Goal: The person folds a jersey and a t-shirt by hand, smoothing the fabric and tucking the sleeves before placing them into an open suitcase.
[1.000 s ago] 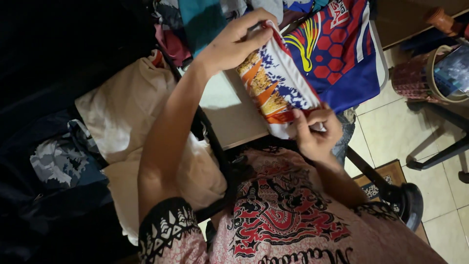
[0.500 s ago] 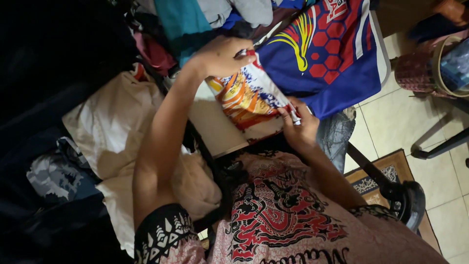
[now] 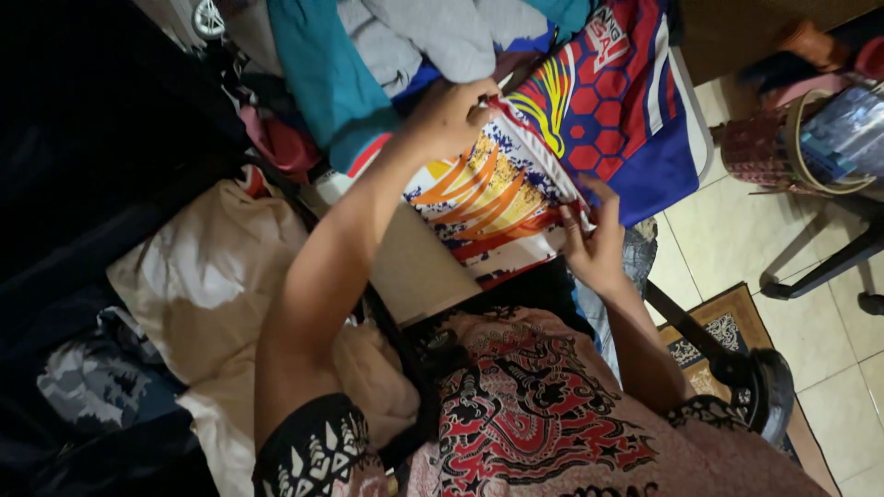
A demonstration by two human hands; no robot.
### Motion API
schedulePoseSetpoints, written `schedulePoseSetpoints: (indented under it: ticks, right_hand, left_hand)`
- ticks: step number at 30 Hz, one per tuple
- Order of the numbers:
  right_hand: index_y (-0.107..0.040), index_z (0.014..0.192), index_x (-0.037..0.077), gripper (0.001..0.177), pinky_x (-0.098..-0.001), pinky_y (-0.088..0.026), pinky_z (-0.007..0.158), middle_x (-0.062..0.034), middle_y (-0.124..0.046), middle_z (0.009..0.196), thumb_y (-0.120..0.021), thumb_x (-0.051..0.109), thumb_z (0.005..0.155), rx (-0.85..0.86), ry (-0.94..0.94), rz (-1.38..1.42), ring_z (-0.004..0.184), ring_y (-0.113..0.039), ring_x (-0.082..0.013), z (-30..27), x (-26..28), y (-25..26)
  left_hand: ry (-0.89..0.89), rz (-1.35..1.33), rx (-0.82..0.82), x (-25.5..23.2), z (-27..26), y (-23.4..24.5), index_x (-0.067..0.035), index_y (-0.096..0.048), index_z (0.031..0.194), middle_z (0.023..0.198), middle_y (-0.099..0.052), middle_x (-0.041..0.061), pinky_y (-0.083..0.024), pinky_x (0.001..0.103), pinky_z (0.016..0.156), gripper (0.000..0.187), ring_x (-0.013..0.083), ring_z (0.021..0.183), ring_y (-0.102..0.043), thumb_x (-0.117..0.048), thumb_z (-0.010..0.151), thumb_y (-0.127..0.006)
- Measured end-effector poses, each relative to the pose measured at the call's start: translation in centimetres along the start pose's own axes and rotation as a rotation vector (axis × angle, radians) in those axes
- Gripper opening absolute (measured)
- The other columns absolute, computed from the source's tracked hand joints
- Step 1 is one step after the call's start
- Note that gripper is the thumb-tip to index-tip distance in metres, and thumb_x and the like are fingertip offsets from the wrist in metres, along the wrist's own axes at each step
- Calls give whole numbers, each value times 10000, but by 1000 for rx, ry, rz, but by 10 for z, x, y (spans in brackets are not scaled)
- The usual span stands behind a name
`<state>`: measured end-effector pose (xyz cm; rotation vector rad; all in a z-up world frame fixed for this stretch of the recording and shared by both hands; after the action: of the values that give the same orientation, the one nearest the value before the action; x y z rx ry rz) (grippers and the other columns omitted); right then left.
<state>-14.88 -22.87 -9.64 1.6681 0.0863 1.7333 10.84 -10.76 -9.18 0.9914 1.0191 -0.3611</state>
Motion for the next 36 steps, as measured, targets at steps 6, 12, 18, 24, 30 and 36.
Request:
schedulePoseSetpoints:
  ticks: [6,12,18,24,30,36]
  right_hand:
    - [-374,1404,36,512,-259,-537,556,-123,-733,1004,-680,55,993,-20,-247,33,733,-695,-114,5,6,8]
    - [-485,1436,68,615,-324,-477,546,-174,-711,831,-777,105,895,64,-278,-240,621,-627,-187,16,18,18]
    - [-496,1449,92,634,-331,-489,534,-114,-707,727,-755,136,873,170,-281,-256,578,-653,-166,22,20,18]
    - [-508,1473,145,680,-334,-498,551,-115,-686,683,-779,178,851,168,-271,-294,567,-634,-180,21,17,16]
    - [-621,1432,206,605,-337,-532,590,-116,-690,654,-781,292,855,141,-367,-418,560,-638,-170,9,-1,26]
    - [-680,1338,112,459,-314,-520,648,-72,-712,774,-773,285,924,-88,-348,-286,670,-633,-140,-5,-39,70]
  left_hand:
    - [76,120,-64,8,3,-9,-117,-721,1059,937,-751,157,-578,441,746,159,337,850,-740,-213,934,-700]
    - [144,231,94,8,-2,-22,-104,-716,1114,978,-720,212,-567,465,784,296,389,890,-704,-243,854,-742]
    - [214,291,218,6,-1,-26,-48,-662,1195,1049,-714,221,-562,487,831,413,400,970,-696,-284,860,-708]
    - [291,392,335,12,0,-27,-54,-732,1061,1057,-727,205,-570,487,845,306,373,997,-714,-314,907,-683]
    - [140,443,214,-9,-4,-18,-96,-698,1098,985,-731,178,-572,497,781,293,367,904,-723,-210,830,-667]
    - [-168,474,-55,-46,-9,-11,-43,-646,1148,1037,-712,159,-583,481,714,298,349,842,-727,-165,875,-649]
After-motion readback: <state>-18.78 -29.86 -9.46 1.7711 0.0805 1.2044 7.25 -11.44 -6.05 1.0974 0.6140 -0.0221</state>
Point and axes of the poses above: each hand's wrist, its own z-axis towards the middle knuckle, its own y-axis out of the back of the hand, x = y × z, the point moved 7 cm from there along z, towards the middle knuckle
